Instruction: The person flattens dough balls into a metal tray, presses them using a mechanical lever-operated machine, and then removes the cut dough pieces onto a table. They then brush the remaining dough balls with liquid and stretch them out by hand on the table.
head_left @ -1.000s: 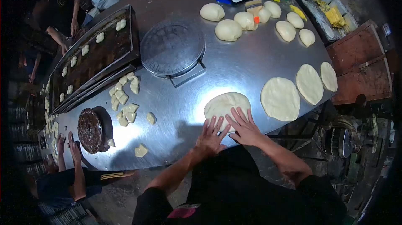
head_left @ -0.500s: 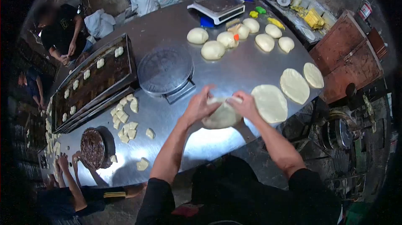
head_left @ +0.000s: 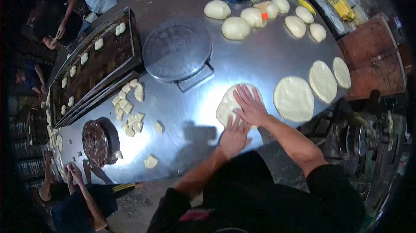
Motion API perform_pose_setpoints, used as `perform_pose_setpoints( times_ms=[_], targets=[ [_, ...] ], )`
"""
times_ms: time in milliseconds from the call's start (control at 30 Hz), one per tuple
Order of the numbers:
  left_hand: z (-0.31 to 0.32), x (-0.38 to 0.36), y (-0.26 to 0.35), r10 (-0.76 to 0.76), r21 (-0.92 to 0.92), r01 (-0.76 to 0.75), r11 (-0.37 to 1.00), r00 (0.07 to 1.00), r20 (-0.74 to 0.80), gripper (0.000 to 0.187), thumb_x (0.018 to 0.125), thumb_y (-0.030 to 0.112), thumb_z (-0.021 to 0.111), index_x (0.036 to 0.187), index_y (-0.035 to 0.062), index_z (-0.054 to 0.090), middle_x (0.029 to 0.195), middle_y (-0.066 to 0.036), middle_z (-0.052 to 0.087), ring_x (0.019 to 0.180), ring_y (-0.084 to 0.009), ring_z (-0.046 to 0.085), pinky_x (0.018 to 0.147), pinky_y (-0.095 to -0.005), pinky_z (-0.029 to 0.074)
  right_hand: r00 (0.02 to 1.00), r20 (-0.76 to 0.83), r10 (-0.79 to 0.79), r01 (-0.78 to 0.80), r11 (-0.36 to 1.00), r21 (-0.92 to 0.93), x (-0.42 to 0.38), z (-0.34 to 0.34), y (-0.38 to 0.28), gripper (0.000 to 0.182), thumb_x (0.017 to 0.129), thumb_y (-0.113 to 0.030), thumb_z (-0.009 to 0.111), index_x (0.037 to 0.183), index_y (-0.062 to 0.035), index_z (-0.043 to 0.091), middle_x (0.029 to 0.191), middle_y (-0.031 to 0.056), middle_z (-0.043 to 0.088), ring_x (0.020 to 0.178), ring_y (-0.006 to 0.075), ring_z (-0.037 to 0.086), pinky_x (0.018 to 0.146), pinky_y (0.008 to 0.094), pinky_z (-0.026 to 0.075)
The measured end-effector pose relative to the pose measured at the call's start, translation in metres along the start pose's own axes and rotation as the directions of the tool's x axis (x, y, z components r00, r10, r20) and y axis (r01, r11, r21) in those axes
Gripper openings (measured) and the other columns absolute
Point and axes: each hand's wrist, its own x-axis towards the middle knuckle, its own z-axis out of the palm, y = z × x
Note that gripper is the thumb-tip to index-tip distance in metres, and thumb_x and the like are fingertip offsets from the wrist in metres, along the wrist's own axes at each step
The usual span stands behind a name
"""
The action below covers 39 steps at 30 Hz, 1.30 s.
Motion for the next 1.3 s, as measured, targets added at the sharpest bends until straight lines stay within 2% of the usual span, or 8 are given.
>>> perform_pose_setpoints(
  times_ms=[100, 600, 900, 967, 1033, 1100, 1133, 1300],
  targets=[
    [-0.006, -0.017, 0.017, -0.045, -0.078, 0.049, 0.996, 0.998, 0.053, 0.074, 0.087, 0.052, 0.056, 0.145, 0.0126, 0.037, 0.154, -0.015, 0.027, 0.142, -0.0419, 0.017, 0.111, -0.0628, 0.014, 0.967, 0.252, 0.046, -0.033, 0.998, -0.057, 0.039, -0.029, 0.005, 0.069, 0.095, -0.046, 0.046, 0.151, -0.0114, 0.023, 0.158, 0.0175, 0.012, 0.146, 0.0350, 0.005, 0.114, 0.0588, 0.003],
    [0.053, -0.032, 0.054, -0.139, -0.104, 0.135, 0.985, 0.989, -0.040, 0.066, 0.085, 0.049, 0.054, 0.142, 0.0178, 0.043, 0.151, -0.013, 0.031, 0.140, -0.0455, 0.015, 0.107, -0.0735, 0.010, 0.961, 0.036, 0.274, -0.275, 0.960, 0.045, 0.092, 0.035, -0.124, 0.084, 0.093, -0.057, 0.040, 0.148, 0.0032, 0.018, 0.153, 0.0322, 0.009, 0.145, 0.0435, 0.000, 0.110, 0.0657, -0.002],
    [-0.006, -0.034, 0.026, -0.006, -0.215, 0.027, 0.976, 0.995, 0.098, 0.064, 0.088, 0.053, 0.054, 0.142, 0.0203, 0.044, 0.152, -0.010, 0.031, 0.143, -0.0436, 0.013, 0.110, -0.0662, 0.010, 0.989, -0.042, 0.142, -0.122, 0.942, 0.314, -0.033, -0.012, -0.011, 0.065, 0.097, -0.038, 0.042, 0.145, 0.0030, 0.027, 0.151, 0.0268, 0.023, 0.143, 0.0412, 0.015, 0.116, 0.0520, 0.009],
    [-0.025, -0.007, 0.000, -0.013, -0.333, 0.099, 0.938, 0.968, 0.252, 0.062, 0.088, 0.049, 0.055, 0.139, 0.0144, 0.048, 0.149, -0.014, 0.035, 0.142, -0.0402, 0.018, 0.112, -0.0604, 0.015, 0.913, 0.176, 0.368, -0.397, 0.700, 0.594, -0.019, -0.046, -0.018, 0.061, 0.097, -0.038, 0.041, 0.141, 0.0041, 0.035, 0.147, 0.0270, 0.032, 0.140, 0.0404, 0.024, 0.115, 0.0515, 0.014],
    [-0.013, 0.029, -0.028, -0.316, -0.599, 0.226, 0.768, 0.947, -0.048, 0.062, 0.091, 0.039, 0.052, 0.141, 0.0041, 0.043, 0.149, -0.018, 0.034, 0.145, -0.0349, 0.015, 0.115, -0.0560, 0.012, 0.854, 0.193, 0.483, -0.446, 0.491, 0.748, -0.004, -0.035, -0.013, 0.059, 0.097, -0.041, 0.039, 0.137, 0.0036, 0.041, 0.144, 0.0258, 0.038, 0.138, 0.0399, 0.029, 0.115, 0.0499, 0.016],
    [0.002, 0.062, -0.061, -0.136, -0.077, 0.127, 0.989, 0.983, -0.125, 0.066, 0.091, 0.036, 0.046, 0.143, -0.0025, 0.034, 0.152, -0.021, 0.028, 0.145, -0.0340, 0.016, 0.116, -0.0553, 0.011, 0.991, 0.026, 0.129, -0.132, 0.973, 0.190, 0.021, 0.000, -0.008, 0.063, 0.097, -0.044, 0.038, 0.141, 0.0006, 0.036, 0.148, 0.0218, 0.034, 0.141, 0.0366, 0.025, 0.116, 0.0484, 0.015],
    [0.016, 0.075, -0.076, -0.141, 0.168, 0.150, 0.974, 0.988, -0.060, 0.070, 0.091, 0.038, 0.043, 0.146, -0.0019, 0.028, 0.154, -0.019, 0.023, 0.145, -0.0329, 0.015, 0.116, -0.0534, 0.008, 0.991, -0.083, 0.105, -0.094, 0.988, 0.120, 0.020, 0.009, 0.005, 0.065, 0.097, -0.045, 0.038, 0.146, -0.0021, 0.031, 0.152, 0.0175, 0.028, 0.144, 0.0322, 0.020, 0.116, 0.0494, 0.012],
    [-0.001, 0.108, -0.112, -0.081, 0.051, 0.082, 0.995, 0.997, -0.017, 0.080, 0.091, 0.051, 0.042, 0.147, -0.0034, 0.022, 0.156, -0.020, 0.019, 0.146, -0.0332, 0.012, 0.116, -0.0538, 0.005, 0.989, -0.118, 0.085, -0.091, 0.995, -0.045, 0.054, 0.001, 0.034, 0.071, 0.094, -0.046, 0.043, 0.148, -0.0032, 0.025, 0.155, 0.0137, 0.024, 0.145, 0.0272, 0.016, 0.117, 0.0509, 0.007]
  ],
)
